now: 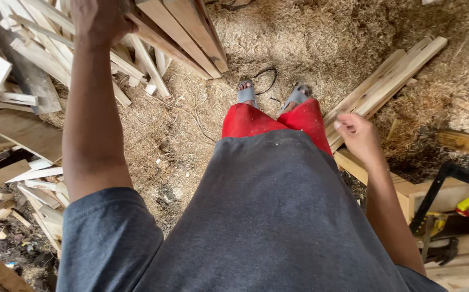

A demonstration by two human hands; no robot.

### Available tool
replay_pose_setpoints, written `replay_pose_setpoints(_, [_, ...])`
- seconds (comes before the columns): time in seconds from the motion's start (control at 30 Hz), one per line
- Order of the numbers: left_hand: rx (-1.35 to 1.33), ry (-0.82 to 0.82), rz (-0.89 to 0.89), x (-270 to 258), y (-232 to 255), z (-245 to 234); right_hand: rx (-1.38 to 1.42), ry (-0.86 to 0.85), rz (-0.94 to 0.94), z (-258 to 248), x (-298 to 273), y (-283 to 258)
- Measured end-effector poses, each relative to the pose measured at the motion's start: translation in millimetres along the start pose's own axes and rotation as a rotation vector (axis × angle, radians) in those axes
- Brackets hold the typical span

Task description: The person manipulates a long wooden beam against a spinning cutting tool to carve notches and holes into the wood by hand.

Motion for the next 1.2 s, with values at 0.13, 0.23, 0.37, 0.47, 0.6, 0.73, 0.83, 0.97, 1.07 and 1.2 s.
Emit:
replay_pose_setpoints(0.13, [0.026, 0.055, 0.011, -17.6, 9.5, -4.5, -0.04, -0.087, 0.067, 22.3, 5.8, 17.3])
replay_pose_setpoints(0.23, [0.028, 0.048, 0.004, -48.7, 11.2, -7.4, -0.001, -0.121, 0.091, 30.8, 7.5, 12.6])
replay_pose_setpoints(0.37, [0.068, -0.031, -0.028, -100.7, 19.1, -10.3, -0.048, -0.171, 0.178, 38.8, 5.8, 21.0])
replay_pose_setpoints(0.47, [0.089, -0.229, -0.092, -141.3, 39.4, -12.7, -0.019, -0.178, 0.192, 48.7, -3.4, 43.9])
replay_pose_setpoints(0.6, [0.052, -0.289, -0.016, -191.6, 84.2, -10.7, 0.113, -0.135, 0.104, 69.9, -17.7, 78.9])
replay_pose_setpoints(0.73, [-0.038, -0.167, 0.092, -237.0, 131.6, 1.7, 0.123, -0.177, 0.149, 95.0, -47.0, 101.3])
replay_pose_setpoints(0.83, [-0.082, -0.244, 0.073, -248.2, 148.8, 11.7, 0.338, -0.239, 0.361, 115.8, -63.9, 123.9])
replay_pose_setpoints(0.97, [-0.129, -0.242, 0.062, -256.8, 160.9, 8.0, 0.596, -0.081, 0.634, 149.9, -106.9, 160.6])
replay_pose_setpoints(1.07, [-0.132, -0.134, 0.147, -258.5, 160.9, -7.4, 0.883, 0.096, 0.737, 196.9, -140.4, 192.8])
replay_pose_setpoints(1.2, [-0.174, -0.124, 0.212, -259.3, 139.1, -13.9, 0.991, 0.225, 0.804, 273.9, -192.8, 184.9])
Point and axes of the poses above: each hand's wrist, its own x-axis towards the middle knuckle, its own z-axis out of the palm, y = z × x, the point moved 4 cm from there along x, towards the middle knuckle, and after that the axes turned 10 degrees about -y, right-handed, at the moved point
